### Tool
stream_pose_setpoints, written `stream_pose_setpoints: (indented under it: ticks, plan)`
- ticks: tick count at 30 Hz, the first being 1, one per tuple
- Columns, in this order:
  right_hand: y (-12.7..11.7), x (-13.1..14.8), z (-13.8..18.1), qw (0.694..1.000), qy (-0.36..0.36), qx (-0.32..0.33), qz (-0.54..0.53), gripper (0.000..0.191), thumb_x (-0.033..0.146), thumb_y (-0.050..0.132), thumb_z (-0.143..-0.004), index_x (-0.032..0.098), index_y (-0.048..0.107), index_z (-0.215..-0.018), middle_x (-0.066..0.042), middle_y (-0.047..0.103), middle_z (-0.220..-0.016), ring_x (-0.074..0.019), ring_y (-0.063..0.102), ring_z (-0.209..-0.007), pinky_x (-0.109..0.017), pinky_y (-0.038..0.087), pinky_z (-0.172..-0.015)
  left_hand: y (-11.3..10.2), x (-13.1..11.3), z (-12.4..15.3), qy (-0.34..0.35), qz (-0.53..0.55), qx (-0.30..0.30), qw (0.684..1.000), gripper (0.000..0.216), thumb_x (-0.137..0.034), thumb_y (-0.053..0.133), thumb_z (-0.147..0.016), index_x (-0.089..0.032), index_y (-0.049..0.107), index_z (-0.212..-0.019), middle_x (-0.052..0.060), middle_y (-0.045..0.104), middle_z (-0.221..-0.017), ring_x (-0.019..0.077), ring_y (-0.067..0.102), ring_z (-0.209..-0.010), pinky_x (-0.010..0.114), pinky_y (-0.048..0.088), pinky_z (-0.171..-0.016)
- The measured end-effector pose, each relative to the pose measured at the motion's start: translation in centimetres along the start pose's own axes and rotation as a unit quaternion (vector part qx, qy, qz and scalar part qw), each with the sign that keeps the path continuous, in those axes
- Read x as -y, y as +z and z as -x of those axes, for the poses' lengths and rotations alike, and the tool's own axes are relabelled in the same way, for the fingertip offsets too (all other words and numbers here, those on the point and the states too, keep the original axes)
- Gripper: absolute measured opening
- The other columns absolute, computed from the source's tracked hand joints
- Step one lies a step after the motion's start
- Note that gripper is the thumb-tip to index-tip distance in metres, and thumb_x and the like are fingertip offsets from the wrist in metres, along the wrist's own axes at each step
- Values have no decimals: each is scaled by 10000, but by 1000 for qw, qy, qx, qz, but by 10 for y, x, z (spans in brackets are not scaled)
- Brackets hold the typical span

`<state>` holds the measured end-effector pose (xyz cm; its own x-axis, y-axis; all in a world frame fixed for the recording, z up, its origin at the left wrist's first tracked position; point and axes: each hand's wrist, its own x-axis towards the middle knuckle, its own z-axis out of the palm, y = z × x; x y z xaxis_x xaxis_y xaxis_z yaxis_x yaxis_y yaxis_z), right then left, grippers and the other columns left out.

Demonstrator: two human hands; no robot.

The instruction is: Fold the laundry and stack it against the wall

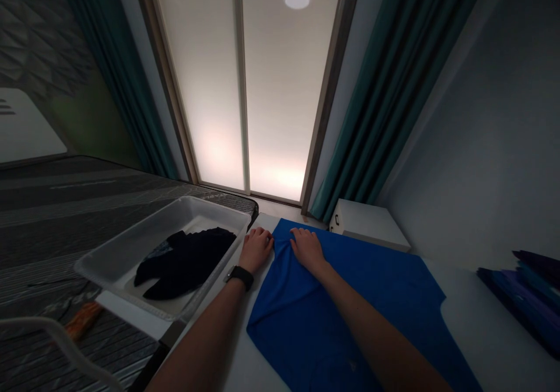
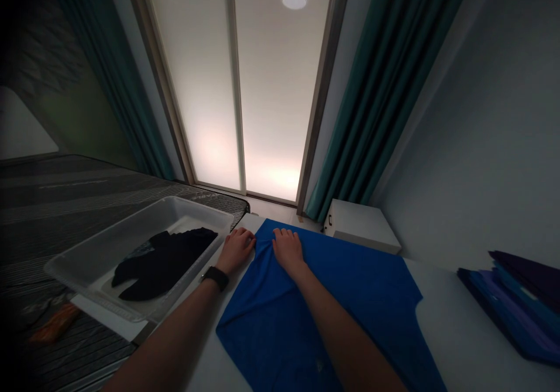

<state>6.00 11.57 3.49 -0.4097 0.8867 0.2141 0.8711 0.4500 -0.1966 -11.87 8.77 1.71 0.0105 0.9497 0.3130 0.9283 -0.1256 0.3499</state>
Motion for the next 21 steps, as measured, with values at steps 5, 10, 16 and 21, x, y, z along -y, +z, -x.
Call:
stream_pose_setpoints:
  ticks: [5,10,16,21]
  plan:
    - [-15,6,27,998,-63,11,4,428,278,371,-968,134,467,-1359,-151,521,-1336,-267,441,-1242,-414,351,-1013,1,2,-1,1,-3,-1,1000,182,-276,457,-921,-220,630,-907,81,609,-1039,274,515,-1059,415,387,-897]
    - [-21,4,66,986,-121,110,-32,552,421,297,-992,186,289,-1491,-76,254,-1565,-223,186,-1440,-448,143,-1167,0,1,-1,7,-10,-6,1000,197,-275,444,-931,-216,631,-911,83,614,-1037,266,515,-1052,407,384,-897]
    - [-30,-10,96,972,-69,218,-47,646,568,86,-974,235,120,-1526,-5,52,-1598,-191,11,-1464,-454,11,-1183,-3,-1,0,3,-27,-10,1000,201,-272,447,-933,-202,635,-920,82,615,-1028,258,528,-1043,389,396,-876]
    - [-37,-16,111,970,-50,232,-58,635,572,97,-971,265,68,-1525,31,9,-1595,-182,-15,-1463,-436,-37,-1181,-4,-2,-1,8,-43,-10,999,215,-270,441,-935,-193,641,-929,93,616,-1034,263,530,-1036,388,408,-861]
